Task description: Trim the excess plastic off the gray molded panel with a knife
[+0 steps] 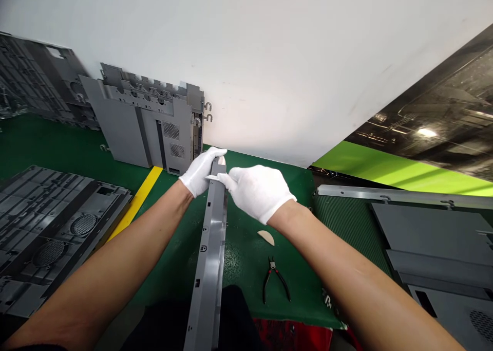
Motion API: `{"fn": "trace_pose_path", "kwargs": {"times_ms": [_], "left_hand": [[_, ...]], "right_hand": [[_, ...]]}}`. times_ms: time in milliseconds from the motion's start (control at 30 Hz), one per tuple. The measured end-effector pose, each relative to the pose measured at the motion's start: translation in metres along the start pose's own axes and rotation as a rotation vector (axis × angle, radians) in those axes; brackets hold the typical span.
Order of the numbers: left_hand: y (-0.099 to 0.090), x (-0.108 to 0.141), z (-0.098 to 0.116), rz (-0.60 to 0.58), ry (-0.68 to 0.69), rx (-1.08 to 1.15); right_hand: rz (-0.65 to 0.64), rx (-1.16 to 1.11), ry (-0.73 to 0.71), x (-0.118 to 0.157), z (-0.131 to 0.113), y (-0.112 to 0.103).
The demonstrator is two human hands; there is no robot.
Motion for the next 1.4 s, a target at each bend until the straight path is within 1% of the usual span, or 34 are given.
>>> {"fn": "trace_pose_path", "kwargs": {"times_ms": [100, 200, 367, 567, 733, 933, 1200, 1400], "left_hand": [[0.005, 0.002, 0.003, -0.022, 0.022, 0.027], [0.008, 0.003, 0.005, -0.038, 0.038, 0.019], [0.01, 0.004, 0.003, -0.061, -0.006, 0.029], [0.013, 0.008, 0.007, -0.043, 0.01, 0.02], [0.013, 0.006, 0.007, -0.042, 0.013, 0.012], [0.006, 0.003, 0.001, -0.019, -0.008, 0.001], [0.015, 0.006, 0.003, -0.037, -0.019, 0.075], [0.011, 0.003, 0.003, -0.042, 0.012, -0.028]], "right_hand": [[-0.041, -0.053, 0.074, -0.008, 0.013, 0.004], [-0.062, -0.037, 0.099, -0.015, 0.018, 0.006], [-0.066, 0.076, 0.088, -0.017, 0.014, 0.003], [-0.089, 0.151, 0.068, -0.016, 0.012, 0.002], [-0.094, 0.164, 0.059, -0.013, 0.01, 0.001], [-0.115, 0.158, 0.057, -0.007, 0.005, 0.001], [-0.108, 0.121, 0.082, -0.01, 0.008, 0.004], [-0.103, 0.143, 0.045, -0.009, 0.008, 0.003]]}}
Point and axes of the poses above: each hand's wrist, its own x-axis away from the middle knuckle, its own y-axis out of the palm, z = x × y, the point moved 9 cm from there along -x, towards the middle knuckle, and after that the axes turned 8 degrees about -z, right-handed, at the moved point
